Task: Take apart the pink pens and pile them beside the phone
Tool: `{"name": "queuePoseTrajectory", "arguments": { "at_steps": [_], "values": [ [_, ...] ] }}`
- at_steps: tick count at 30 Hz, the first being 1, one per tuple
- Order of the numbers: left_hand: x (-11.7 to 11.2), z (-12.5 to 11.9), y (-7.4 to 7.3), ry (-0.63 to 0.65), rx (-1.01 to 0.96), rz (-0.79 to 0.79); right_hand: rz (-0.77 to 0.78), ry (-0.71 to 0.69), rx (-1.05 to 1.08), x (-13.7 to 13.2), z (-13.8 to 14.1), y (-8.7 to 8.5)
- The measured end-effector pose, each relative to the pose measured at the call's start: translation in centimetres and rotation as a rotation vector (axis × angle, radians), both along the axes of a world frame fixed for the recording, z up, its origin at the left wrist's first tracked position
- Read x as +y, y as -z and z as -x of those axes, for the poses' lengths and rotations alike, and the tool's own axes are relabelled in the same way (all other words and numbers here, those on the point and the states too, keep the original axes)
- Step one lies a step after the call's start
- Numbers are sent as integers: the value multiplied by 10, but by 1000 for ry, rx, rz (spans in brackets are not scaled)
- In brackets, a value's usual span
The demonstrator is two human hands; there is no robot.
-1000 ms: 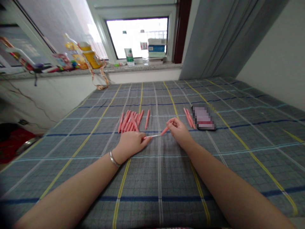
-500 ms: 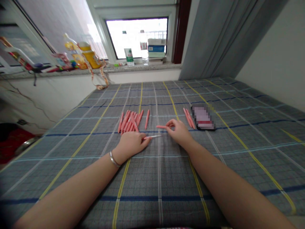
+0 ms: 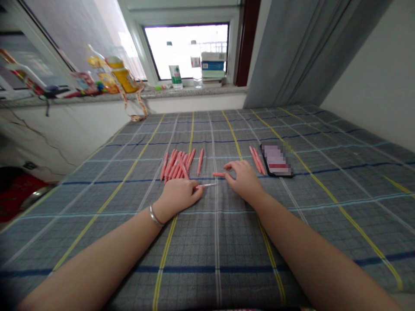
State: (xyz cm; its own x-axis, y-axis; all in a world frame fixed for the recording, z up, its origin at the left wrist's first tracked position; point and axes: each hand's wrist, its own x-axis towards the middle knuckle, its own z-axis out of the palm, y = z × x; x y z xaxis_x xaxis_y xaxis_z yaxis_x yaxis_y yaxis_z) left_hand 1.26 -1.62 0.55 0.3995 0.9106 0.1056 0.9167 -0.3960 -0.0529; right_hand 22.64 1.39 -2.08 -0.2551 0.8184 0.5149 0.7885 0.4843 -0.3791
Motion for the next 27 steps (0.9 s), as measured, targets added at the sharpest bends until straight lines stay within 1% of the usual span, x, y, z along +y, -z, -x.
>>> {"name": "queuePoseTrajectory", "arguments": {
  "at_steps": [2, 5, 8, 10, 19, 23, 27],
  "values": [
    [0, 0, 0, -1, -3, -3, -2, -96, -16, -6, 4, -6],
    [0, 0, 0, 0, -5, -11, 39, -246, -47, -12, 10, -10],
    [0, 0, 0, -4, -8, -5, 51, -315, -83, -12, 11, -8],
    [0, 0, 1, -11, -12, -4, 41, -313, -89, -10, 10, -7],
    [2, 1, 3, -6, -3, -21, -24, -218, -122, -1, -1, -1],
    [2, 0, 2, -3, 7, -38, -36, -160, -142, 2, 1, 3],
    [1, 0, 2, -6, 9, -45, -28, -141, -178, 2, 5, 5]
  ]
}}
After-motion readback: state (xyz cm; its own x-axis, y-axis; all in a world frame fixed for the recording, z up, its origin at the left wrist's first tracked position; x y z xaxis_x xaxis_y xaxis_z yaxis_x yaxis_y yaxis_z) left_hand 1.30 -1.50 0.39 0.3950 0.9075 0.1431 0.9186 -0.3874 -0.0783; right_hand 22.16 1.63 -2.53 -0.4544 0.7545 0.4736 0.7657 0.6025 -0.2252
